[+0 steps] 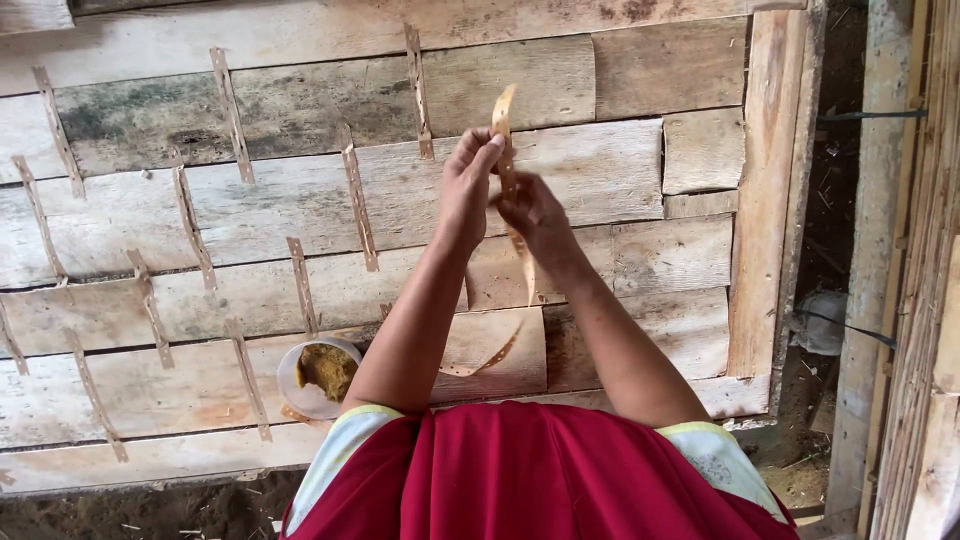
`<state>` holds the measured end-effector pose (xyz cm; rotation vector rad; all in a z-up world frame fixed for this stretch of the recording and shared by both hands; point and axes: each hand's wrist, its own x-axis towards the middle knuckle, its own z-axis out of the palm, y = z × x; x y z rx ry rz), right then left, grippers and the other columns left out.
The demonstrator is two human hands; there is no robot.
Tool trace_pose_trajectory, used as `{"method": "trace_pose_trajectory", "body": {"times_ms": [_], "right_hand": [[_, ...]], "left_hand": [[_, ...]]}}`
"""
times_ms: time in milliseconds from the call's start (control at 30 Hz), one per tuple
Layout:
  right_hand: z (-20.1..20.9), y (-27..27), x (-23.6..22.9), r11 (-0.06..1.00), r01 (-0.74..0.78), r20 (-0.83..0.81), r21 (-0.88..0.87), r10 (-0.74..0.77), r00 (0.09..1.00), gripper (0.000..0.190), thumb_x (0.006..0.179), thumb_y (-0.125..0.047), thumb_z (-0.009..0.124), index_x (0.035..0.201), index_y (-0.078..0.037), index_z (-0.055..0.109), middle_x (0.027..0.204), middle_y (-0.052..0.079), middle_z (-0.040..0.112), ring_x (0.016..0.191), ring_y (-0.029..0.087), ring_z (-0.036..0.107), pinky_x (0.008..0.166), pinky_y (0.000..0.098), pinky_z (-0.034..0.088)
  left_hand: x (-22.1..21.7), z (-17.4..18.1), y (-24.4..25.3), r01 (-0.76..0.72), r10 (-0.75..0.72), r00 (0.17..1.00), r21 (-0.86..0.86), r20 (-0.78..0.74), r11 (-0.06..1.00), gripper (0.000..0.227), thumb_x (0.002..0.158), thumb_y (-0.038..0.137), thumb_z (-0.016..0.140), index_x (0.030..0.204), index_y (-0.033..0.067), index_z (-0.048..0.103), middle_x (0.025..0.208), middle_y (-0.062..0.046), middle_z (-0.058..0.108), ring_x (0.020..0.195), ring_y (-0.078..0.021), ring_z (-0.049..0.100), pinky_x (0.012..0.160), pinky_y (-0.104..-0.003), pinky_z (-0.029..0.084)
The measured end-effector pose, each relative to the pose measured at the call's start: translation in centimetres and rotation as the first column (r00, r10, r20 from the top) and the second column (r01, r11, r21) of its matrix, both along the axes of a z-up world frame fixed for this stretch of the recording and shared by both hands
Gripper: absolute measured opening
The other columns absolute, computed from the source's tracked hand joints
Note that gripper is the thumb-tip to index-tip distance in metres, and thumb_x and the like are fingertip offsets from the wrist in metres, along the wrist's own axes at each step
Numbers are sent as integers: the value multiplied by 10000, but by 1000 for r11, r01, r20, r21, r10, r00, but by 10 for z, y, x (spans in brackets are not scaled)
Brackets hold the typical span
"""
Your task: Applying glue to thin veneer strips and pressing them onto a wooden board to create a patterned surface.
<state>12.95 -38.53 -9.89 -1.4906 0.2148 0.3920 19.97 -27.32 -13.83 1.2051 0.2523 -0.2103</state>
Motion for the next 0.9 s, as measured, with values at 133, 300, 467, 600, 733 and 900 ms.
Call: {"method": "trace_pose_trajectory", "body": {"times_ms": [133, 300, 467, 600, 733, 900], "right_hand": [[-19, 2, -30, 984, 159, -90, 78, -152, 984, 213, 1080, -270, 574, 1198, -99, 624, 714, 61, 695, 752, 134, 684, 778, 286, 513], [-40, -7, -62, 971, 199, -173, 135, -175, 969, 136, 1048, -155, 619, 1112, -36, 636, 772, 177, 718, 732, 240, 749, 687, 345, 620], [-56, -6, -79, 951, 274, -279, 140, -228, 933, 145, 1044, -183, 622, 1099, -48, 612, 790, 171, 731, 715, 215, 753, 634, 304, 627], [-60, -2, -82, 945, 304, -350, 124, -245, 904, 190, 1036, -219, 624, 1108, -46, 591, 838, 174, 737, 714, 220, 761, 619, 312, 640], [-66, -7, -80, 941, 282, -369, 188, -199, 908, 196, 988, -206, 650, 1085, -45, 593, 875, 149, 741, 707, 226, 732, 626, 325, 618], [-76, -6, -81, 923, 323, -427, 207, -212, 879, 130, 1008, -123, 618, 1094, -28, 594, 882, 160, 736, 730, 241, 733, 661, 331, 641]], "left_hand": [[16, 28, 4, 34, -32, 999, 35, -41, 999, 157, 921, 171, 592, 1066, 114, 616, 881, -65, 761, 716, -29, 503, 586, -190, 263], [30, 8, 7, 65, -64, 998, 137, -9, 988, 134, 936, 153, 660, 1050, 83, 659, 894, -99, 781, 803, -82, 645, 654, -184, 367], [54, -36, 14, 192, -220, 975, 434, 16, 880, 105, 896, 221, 722, 995, 190, 735, 847, -11, 762, 770, -92, 669, 691, -212, 427], [68, -51, 14, 253, -382, 919, 888, -97, 384, 107, 866, 466, 685, 956, 418, 719, 901, 209, 722, 919, -157, 548, 807, -363, 362], [68, -33, 2, 82, -389, 921, 958, 33, 275, 151, 865, 327, 773, 980, 229, 784, 1033, 70, 673, 999, -180, 484, 894, -395, 283], [64, -60, 2, -149, -400, 878, 945, 262, 292, 127, 817, 339, 809, 856, 227, 763, 968, 6, 541, 949, -246, 443, 825, -445, 314]]}}
